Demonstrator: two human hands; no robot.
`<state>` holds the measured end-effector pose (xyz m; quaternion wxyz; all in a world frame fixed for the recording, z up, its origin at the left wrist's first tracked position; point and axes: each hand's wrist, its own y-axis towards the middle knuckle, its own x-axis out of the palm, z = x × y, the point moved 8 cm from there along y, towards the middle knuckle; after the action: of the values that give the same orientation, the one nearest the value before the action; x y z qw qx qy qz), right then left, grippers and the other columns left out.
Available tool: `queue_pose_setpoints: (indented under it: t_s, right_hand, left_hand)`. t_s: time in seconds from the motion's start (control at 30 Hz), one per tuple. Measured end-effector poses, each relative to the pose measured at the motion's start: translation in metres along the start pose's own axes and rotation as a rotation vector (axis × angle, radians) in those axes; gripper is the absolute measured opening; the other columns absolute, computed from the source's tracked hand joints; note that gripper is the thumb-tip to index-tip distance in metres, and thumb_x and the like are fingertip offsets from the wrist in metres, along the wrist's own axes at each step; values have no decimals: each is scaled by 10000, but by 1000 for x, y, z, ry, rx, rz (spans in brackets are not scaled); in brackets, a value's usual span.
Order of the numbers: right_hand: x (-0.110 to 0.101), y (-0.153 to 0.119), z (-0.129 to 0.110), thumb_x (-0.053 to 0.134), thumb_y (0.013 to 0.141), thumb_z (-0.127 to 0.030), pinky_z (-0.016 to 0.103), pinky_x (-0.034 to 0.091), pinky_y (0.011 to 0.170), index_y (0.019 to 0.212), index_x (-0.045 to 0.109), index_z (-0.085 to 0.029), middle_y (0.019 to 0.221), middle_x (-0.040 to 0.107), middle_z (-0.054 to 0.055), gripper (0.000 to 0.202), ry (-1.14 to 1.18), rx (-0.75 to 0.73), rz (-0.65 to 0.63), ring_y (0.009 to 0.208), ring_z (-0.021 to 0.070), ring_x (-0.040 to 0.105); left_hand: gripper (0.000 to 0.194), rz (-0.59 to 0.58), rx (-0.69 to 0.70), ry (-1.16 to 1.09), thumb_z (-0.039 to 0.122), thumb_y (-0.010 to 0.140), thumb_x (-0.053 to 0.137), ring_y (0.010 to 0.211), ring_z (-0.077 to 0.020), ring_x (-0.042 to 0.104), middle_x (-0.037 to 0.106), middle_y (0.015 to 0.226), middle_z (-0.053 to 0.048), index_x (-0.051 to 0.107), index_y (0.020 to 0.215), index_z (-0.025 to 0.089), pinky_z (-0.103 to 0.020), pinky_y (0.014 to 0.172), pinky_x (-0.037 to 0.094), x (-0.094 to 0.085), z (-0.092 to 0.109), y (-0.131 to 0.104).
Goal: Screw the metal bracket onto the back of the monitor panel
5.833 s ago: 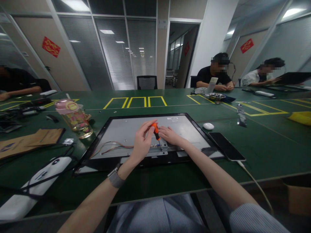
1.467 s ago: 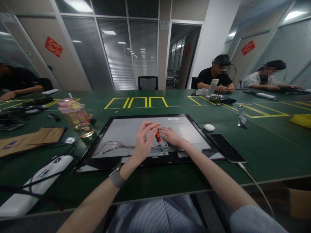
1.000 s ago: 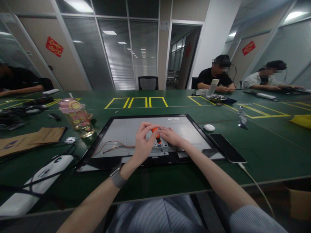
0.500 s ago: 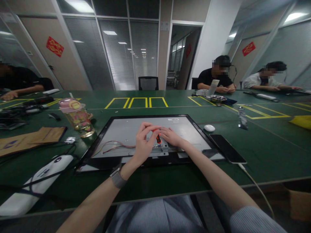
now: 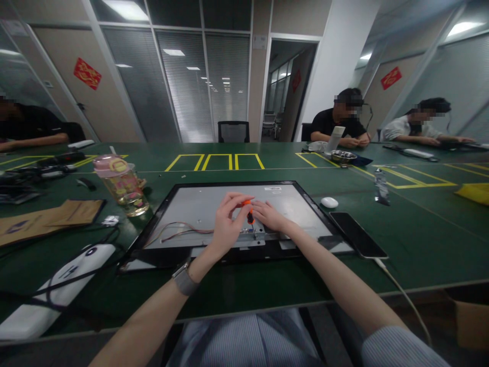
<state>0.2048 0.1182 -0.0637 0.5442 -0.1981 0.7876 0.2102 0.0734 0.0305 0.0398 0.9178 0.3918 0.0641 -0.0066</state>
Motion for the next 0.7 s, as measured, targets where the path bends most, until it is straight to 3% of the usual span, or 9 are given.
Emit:
queue_pose_setpoints:
  t_s: [0.1, 0.27, 0.5, 0.7]
  right_hand:
    - [2, 0, 2, 229, 995, -368, 593, 171, 1070, 1369, 427, -252, 1465, 360, 81, 439, 1, -1, 3, 1361, 281, 271]
    - [4, 3, 3, 231, 995, -355, 581, 186, 1071, 1356, 445, -255, 1456, 373, 81, 432, -19, -5, 13, 1351, 267, 290]
    - [4, 2, 5, 255, 992, -355, 603, 189, 1061, 1348, 456, -254, 1453, 379, 81, 422, -8, -15, 18, 1355, 294, 284]
    - [5, 3, 5, 252, 990, -341, 613, 168, 1067, 1352, 450, -254, 1454, 377, 75, 421, -3, -10, 23, 1355, 286, 285]
  left_hand:
    - [184, 33, 19, 36, 249, 850, 580, 895, -143, 577, 560, 986, -60, 685, 996, 210, -276, 803, 498, -2, 1, 0]
    - [272, -25, -7, -58, 234, 932, 421, 970, -154, 599, 618, 1037, -77, 635, 1096, 195, -301, 880, 472, 2, 2, 1]
    - [168, 75, -6, 53, 271, 845, 590, 851, -137, 566, 552, 908, -38, 695, 961, 210, -269, 794, 473, -7, -3, 1]
    - [310, -20, -9, -76, 232, 932, 418, 1022, -166, 586, 613, 1100, -83, 592, 1188, 207, -327, 920, 451, 1, -1, 0]
